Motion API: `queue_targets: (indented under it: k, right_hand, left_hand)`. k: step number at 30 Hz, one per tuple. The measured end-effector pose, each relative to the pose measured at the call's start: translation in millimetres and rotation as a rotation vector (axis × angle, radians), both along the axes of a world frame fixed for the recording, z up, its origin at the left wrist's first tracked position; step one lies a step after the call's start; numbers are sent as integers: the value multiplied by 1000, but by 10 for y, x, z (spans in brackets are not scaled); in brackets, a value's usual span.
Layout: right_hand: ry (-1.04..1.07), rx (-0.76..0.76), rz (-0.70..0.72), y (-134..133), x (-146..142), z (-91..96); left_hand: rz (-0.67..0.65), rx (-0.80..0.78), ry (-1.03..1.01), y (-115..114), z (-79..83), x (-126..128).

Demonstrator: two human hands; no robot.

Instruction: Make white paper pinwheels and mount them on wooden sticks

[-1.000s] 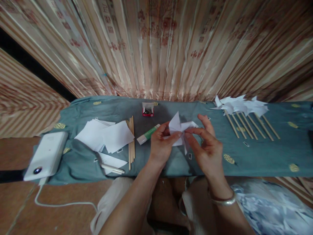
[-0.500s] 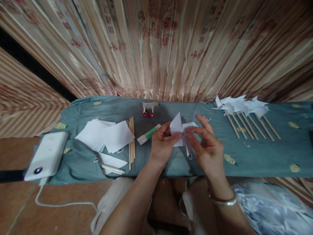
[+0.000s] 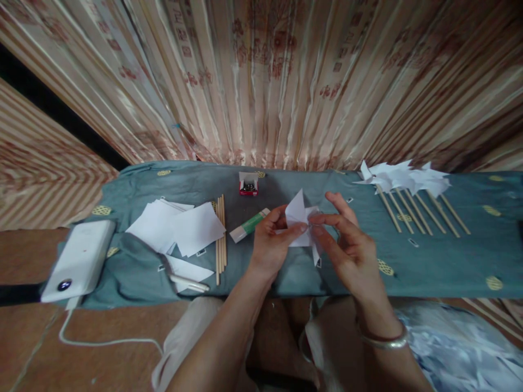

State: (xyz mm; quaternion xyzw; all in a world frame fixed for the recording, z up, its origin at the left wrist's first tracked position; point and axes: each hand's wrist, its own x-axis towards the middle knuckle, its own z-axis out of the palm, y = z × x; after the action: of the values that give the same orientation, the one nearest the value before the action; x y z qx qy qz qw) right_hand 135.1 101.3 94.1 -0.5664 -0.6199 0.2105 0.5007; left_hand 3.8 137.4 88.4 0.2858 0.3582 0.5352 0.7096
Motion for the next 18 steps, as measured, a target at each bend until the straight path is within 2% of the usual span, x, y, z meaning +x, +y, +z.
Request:
queue_targets:
  k: [10, 18]
  right_hand:
    - [-137, 1, 12, -11, 54, 10]
    - [-94, -29, 40, -3, 34, 9]
  left_hand:
    - [-10, 63, 73, 27, -25, -33]
    - [28, 43, 84, 36, -29, -42]
